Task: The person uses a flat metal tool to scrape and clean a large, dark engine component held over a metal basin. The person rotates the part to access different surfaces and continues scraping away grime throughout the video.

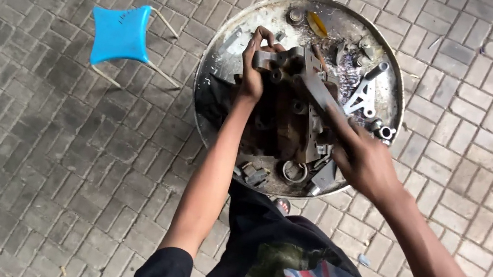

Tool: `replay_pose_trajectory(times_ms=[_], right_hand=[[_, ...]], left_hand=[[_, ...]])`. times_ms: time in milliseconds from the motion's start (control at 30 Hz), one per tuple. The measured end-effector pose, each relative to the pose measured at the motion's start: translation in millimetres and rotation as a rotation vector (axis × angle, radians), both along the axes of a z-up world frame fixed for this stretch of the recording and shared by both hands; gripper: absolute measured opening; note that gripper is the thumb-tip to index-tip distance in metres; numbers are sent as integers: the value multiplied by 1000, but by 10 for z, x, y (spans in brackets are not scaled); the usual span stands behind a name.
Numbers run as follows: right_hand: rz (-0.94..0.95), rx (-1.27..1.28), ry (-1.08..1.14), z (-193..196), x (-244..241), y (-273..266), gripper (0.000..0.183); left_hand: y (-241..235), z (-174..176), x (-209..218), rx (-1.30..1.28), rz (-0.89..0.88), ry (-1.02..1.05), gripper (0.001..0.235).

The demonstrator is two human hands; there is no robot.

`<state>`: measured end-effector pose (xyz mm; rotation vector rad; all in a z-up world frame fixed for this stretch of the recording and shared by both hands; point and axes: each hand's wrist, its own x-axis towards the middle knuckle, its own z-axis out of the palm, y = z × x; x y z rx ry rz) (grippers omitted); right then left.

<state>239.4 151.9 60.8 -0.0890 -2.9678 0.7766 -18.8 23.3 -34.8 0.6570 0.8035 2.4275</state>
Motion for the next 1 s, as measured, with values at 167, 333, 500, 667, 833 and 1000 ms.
replay_pose_trajectory(times_ms=[167,333,500,667,833,1000], right_hand=[[-357,-326,-253,70,544,209,62],[-342,-441,-84,343,112,86,58],[10,-276,12,409,-623,-87,53],[-42,-241,-224,698,-427,43,57],[46,-153,-355,772,-597,60,58],[187,-225,102,915,-793,-70,41]], left_hand=[[35,-160,-15,1,22,-23,37],[-6,-88,-45,-54,40,0,37],[1,44,-16,-123,149,160,38],[59,-148,-53,-100,127,-59,29],[38,-679,-131,-54,27,-56,34],[-12,-1762,-787,-274,114,71,55]])
